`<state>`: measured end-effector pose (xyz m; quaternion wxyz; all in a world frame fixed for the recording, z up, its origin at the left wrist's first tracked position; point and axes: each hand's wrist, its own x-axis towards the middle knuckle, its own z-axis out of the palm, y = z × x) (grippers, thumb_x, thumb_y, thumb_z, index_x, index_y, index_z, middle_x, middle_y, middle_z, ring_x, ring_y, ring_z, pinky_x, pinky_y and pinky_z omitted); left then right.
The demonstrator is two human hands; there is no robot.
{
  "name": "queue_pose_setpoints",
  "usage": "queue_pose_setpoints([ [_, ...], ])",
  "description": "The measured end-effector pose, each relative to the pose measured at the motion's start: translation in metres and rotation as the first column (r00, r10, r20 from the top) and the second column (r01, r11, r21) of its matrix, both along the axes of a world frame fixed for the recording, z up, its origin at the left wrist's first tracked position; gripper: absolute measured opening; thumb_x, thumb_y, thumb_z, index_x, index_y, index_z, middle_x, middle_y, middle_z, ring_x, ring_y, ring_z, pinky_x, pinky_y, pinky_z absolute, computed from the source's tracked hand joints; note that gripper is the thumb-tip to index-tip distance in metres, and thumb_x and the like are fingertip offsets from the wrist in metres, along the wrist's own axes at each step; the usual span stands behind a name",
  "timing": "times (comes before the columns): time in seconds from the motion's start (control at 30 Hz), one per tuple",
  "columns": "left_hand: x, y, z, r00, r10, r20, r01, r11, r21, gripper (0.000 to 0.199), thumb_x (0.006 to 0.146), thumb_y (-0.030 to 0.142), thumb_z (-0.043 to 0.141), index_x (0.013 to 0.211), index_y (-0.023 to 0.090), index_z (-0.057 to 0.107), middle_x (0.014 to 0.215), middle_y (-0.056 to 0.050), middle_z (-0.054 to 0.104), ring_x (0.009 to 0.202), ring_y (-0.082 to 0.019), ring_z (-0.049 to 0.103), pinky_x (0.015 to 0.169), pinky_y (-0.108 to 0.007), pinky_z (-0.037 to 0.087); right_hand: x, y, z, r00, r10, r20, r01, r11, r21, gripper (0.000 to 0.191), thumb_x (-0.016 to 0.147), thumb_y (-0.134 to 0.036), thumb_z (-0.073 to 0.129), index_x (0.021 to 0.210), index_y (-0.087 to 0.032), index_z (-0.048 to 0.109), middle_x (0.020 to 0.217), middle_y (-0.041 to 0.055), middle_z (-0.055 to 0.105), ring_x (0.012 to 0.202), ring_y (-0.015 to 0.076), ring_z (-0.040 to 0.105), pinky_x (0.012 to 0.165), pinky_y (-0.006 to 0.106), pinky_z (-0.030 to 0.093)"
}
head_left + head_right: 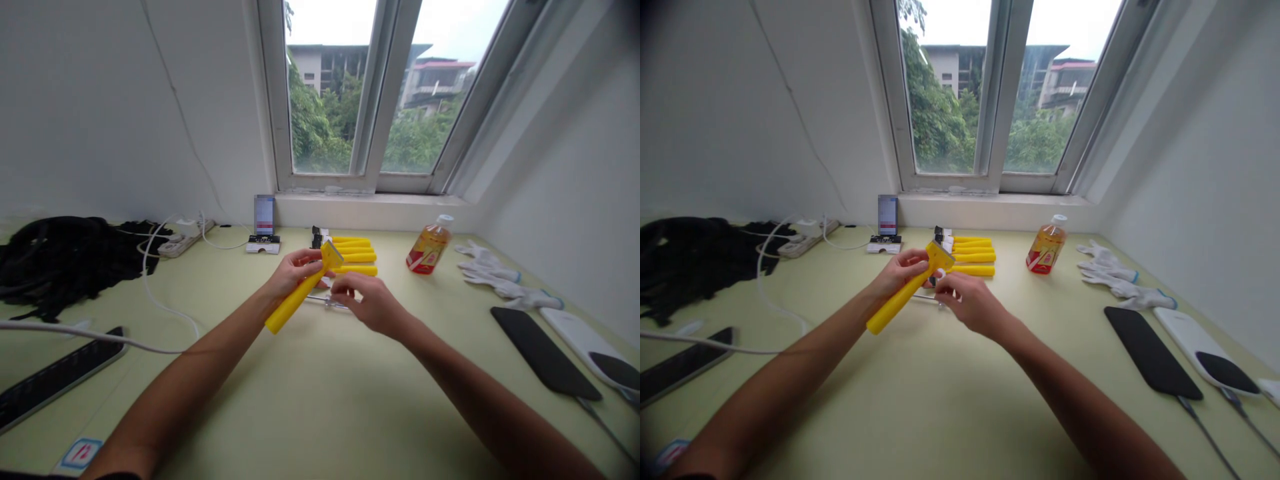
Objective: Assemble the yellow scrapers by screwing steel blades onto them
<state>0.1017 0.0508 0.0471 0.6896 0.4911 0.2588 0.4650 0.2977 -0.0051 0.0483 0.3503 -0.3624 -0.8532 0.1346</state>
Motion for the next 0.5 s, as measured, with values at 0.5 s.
queue_pose_setpoints([
  [0.5,0.014,-0.024,-0.007,0.964,-0.256,0.073,0.257,0.966,-0.001,0.028,0.075,0.021,0.078,0.099,0.015,0.064,0.101,-0.009,0.072,0.083,-0.027,0.074,0.056,-0.028,0.06,0.011,-0.001,0.014,0.957,-0.049,-0.286,0.133,0.951,0.281,0.006,0.085,-0.015,0.068,0.086,-0.021,0.067,0.083,0.0012,0.071,0.074,0.0138,0.066,0.071,0.028,0.053],
])
